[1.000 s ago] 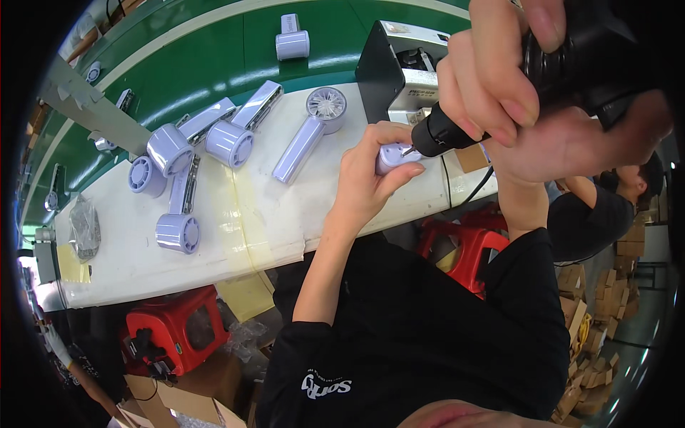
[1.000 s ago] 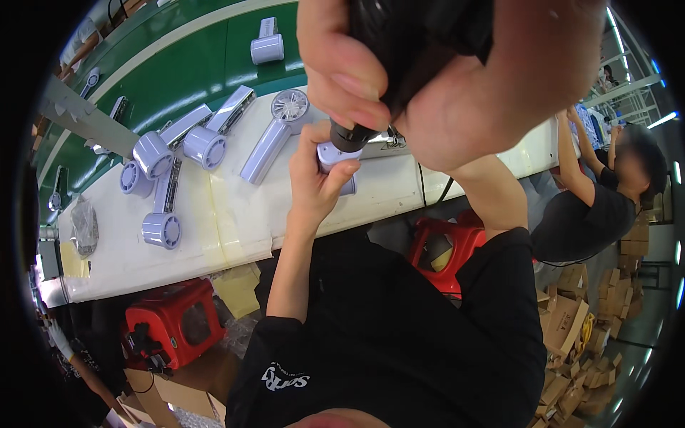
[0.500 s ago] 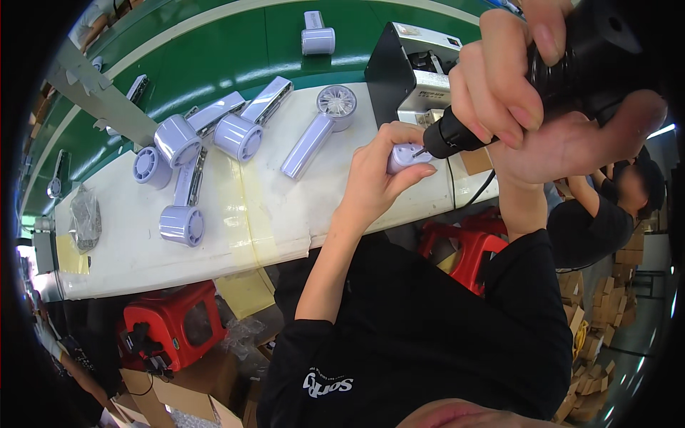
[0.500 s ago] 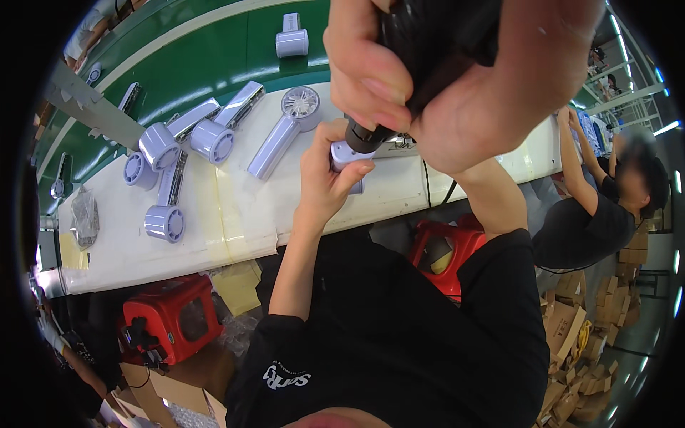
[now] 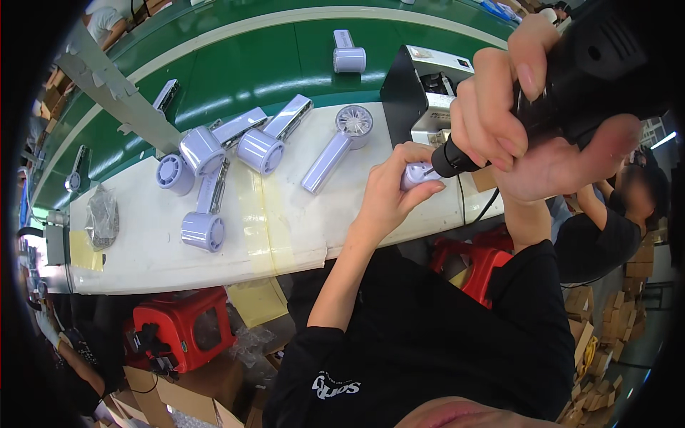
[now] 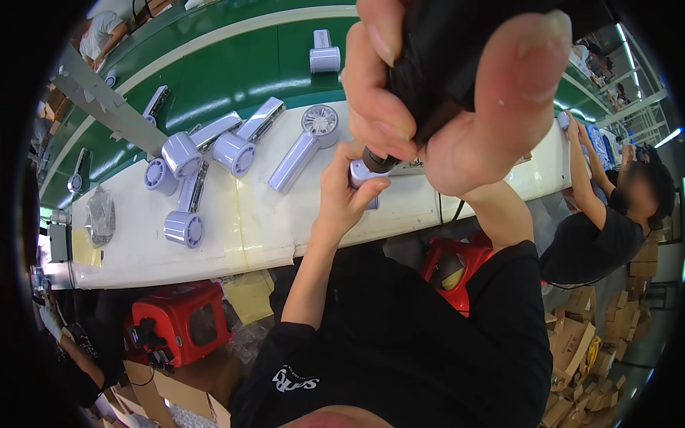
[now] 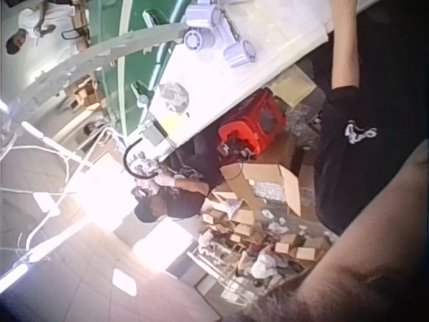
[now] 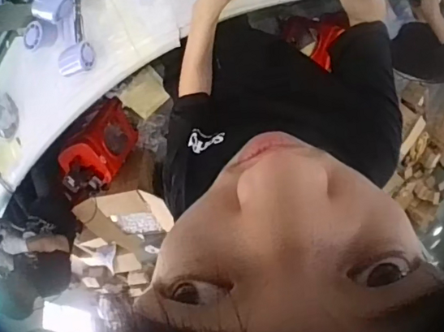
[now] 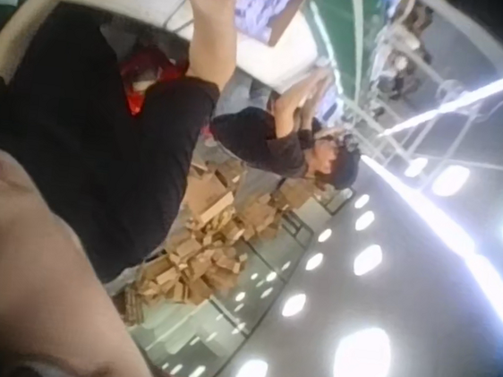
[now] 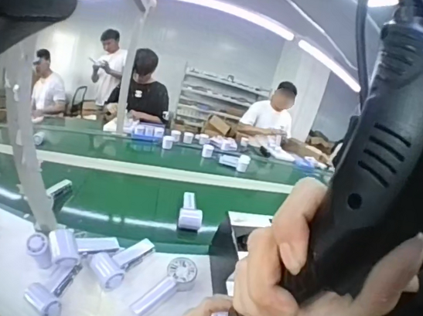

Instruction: Assembling small electronic components using an electric screwdriver at a production workstation.

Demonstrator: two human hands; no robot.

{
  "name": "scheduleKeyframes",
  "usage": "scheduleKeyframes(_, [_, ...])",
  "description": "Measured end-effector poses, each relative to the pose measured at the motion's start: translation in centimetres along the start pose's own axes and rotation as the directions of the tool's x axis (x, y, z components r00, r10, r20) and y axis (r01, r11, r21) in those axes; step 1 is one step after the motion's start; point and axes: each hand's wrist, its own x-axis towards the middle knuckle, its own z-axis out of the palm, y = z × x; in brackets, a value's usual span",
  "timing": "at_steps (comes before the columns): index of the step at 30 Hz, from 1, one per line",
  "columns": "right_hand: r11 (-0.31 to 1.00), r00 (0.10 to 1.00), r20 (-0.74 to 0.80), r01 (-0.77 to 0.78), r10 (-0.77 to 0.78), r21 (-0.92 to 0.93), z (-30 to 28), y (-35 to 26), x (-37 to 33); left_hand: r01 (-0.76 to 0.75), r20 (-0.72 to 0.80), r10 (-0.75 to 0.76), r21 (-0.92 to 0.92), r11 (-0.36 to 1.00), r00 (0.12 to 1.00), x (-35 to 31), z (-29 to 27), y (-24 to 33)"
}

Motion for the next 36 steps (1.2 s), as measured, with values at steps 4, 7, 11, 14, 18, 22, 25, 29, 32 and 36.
scheduleKeyframes(4, [0.999,1.000,-0.007,-0.002,0.002,-0.035,-0.1,-0.1,0.2,0.016,-0.006,-0.016,0.000,1.000,1.000,0.2,0.2,0.1])
scheduleKeyframes(7, [0.998,0.998,-0.047,-0.042,0.040,-0.047,0.0,-0.2,0.3,0.011,-0.011,-0.011,0.002,1.000,1.000,0.2,0.2,0.0])
scheduleKeyframes(11, [0.995,0.993,-0.092,-0.086,0.081,-0.052,0.2,-0.4,0.3,0.019,-0.015,-0.019,0.012,1.000,1.000,0.1,0.2,-0.1])
scheduleKeyframes(14, [0.992,0.987,-0.116,-0.114,0.108,-0.049,0.6,-0.5,0.3,0.021,-0.023,-0.021,0.009,1.000,1.000,0.0,0.2,-0.2])
scheduleKeyframes(18, [0.980,0.972,-0.178,-0.171,0.152,-0.098,1.1,-1.0,0.5,0.062,0.008,-0.063,0.010,0.998,0.998,-0.2,0.0,0.0])
scheduleKeyframes(22, [0.970,0.967,-0.193,-0.194,0.165,-0.144,1.1,-1.5,0.3,0.066,0.002,-0.066,-0.019,0.998,0.998,-0.2,0.3,-0.1])
scheduleKeyframes(25, [0.984,0.976,-0.187,-0.132,0.108,-0.121,1.0,-0.3,0.6,0.027,-0.070,-0.021,0.075,0.997,0.997,0.2,0.0,-0.5])
scheduleKeyframes(29, [0.993,0.974,-0.218,-0.083,0.062,-0.088,-0.8,-1.1,0.4,0.070,-0.129,-0.070,-0.006,0.998,0.989,0.7,0.6,-1.7])
scheduleKeyframes(32, [0.991,0.962,-0.272,-0.008,-0.028,-0.130,-3.0,-2.9,-1.1,0.060,-0.105,-0.065,-0.048,0.997,0.992,0.6,-0.8,-2.3])
scheduleKeyframes(36, [0.815,0.876,-0.455,-0.142,-0.161,-0.562,-9.0,-6.3,-6.5,-0.145,-0.087,0.175,0.280,0.949,0.981,2.9,-3.2,3.0])
